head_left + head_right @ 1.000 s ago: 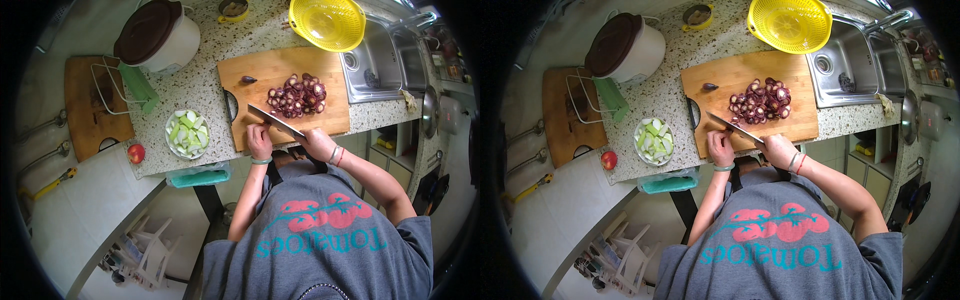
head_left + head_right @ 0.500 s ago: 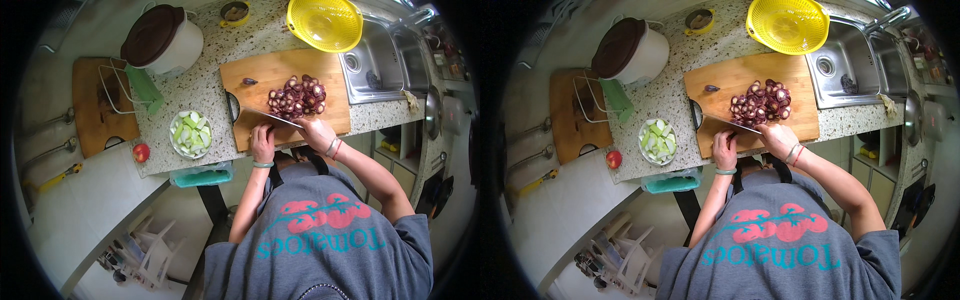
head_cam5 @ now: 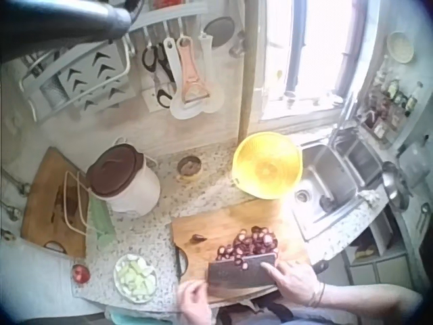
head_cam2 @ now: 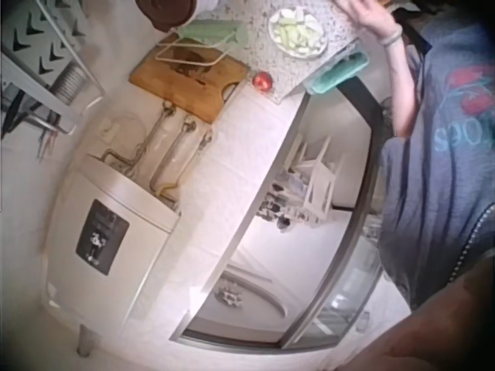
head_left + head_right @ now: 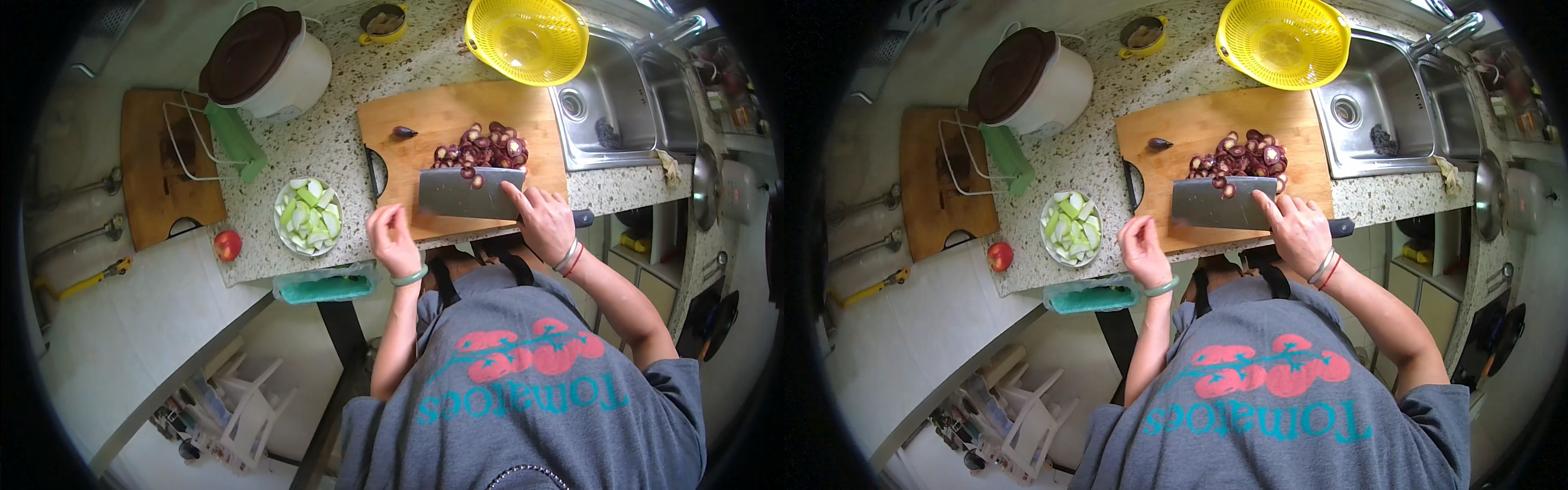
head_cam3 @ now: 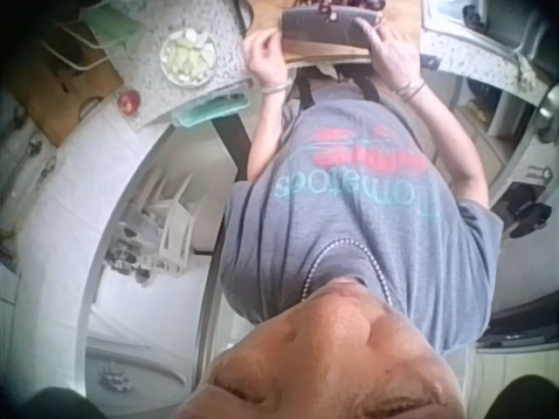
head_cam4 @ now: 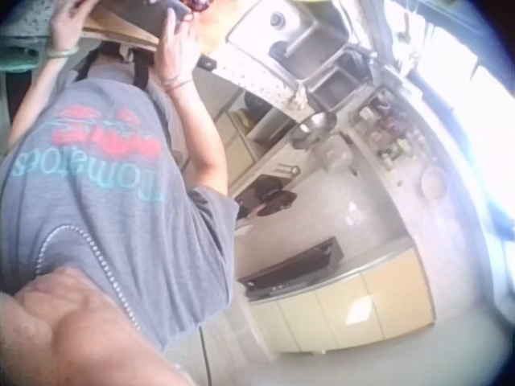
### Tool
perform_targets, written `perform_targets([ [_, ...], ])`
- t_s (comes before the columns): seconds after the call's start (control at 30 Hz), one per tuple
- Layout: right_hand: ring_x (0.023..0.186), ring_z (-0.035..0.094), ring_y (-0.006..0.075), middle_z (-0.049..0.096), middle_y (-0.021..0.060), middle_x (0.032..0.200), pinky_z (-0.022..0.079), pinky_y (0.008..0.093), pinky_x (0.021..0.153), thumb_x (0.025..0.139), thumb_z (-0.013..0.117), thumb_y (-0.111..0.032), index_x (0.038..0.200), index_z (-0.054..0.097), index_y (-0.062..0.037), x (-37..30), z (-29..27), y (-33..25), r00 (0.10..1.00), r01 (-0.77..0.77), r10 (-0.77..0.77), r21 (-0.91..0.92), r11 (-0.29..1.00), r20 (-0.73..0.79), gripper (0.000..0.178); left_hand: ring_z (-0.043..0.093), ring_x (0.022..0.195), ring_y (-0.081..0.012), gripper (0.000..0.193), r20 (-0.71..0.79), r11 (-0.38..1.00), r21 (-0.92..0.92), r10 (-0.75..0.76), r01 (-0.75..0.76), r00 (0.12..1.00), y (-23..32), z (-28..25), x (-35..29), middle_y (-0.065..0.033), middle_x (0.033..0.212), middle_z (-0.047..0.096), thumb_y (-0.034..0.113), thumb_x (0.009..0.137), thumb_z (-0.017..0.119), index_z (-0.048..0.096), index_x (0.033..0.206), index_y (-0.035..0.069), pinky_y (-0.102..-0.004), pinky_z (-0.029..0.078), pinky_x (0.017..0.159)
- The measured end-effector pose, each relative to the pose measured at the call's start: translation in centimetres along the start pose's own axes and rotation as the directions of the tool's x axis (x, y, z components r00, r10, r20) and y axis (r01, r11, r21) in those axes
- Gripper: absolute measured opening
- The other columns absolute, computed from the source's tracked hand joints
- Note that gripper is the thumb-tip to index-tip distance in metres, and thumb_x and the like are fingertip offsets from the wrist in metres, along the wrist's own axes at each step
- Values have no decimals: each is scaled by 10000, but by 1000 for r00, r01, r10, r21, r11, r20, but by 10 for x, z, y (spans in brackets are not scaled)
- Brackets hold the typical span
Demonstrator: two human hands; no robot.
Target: The person slices small purple eggplants into thin rounds on a wooden cutting board using a cleaver. After chopping, they transfer the slices into a yellow colander and move it to the sink.
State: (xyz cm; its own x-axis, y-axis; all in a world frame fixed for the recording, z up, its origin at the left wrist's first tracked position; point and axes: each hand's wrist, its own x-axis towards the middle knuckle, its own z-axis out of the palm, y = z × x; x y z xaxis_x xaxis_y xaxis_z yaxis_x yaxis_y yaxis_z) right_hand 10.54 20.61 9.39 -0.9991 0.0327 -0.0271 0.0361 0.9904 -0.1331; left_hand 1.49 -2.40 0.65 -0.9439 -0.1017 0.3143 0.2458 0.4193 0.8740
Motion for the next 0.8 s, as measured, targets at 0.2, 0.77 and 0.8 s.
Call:
perform_targets([
  [0.2, 782, 582, 189, 555, 31, 859, 453, 335, 687, 824, 541, -108, 1343, 518, -154, 1, -2, 2, 994, 72, -76, -55, 996, -74, 522, 620, 771, -244, 141, 542, 941, -98, 324, -325, 776, 54, 44, 14, -65, 923, 582, 91, 814, 719, 697, 952, 106, -359, 515, 656],
  [0.77, 518, 579, 290, 601, 109, 625, 479, 368, 524, 897, 614, -189, 1006, 705, -84, -42, -10, 25, 929, -368, 265, 560, 742, 259, 177, 668, 849, -165, 254, 607, 401, -462, -507, 791, 612, -11, 11, 38, -39, 956, 631, 171, 1004, 528, 588, 1194, 13, -274, 571, 744],
  [0.8, 501, 571, 214, 615, 94, 611, 473, 320, 525, 916, 613, -222, 949, 694, -19, -35, -10, 25, 859, -473, 222, 552, 686, 460, 221, 660, 926, -184, 253, 655, 289, -518, -471, 805, 591, -16, 4, 31, -54, 975, 630, 170, 1008, 516, 584, 1191, 10, -294, 560, 811],
])
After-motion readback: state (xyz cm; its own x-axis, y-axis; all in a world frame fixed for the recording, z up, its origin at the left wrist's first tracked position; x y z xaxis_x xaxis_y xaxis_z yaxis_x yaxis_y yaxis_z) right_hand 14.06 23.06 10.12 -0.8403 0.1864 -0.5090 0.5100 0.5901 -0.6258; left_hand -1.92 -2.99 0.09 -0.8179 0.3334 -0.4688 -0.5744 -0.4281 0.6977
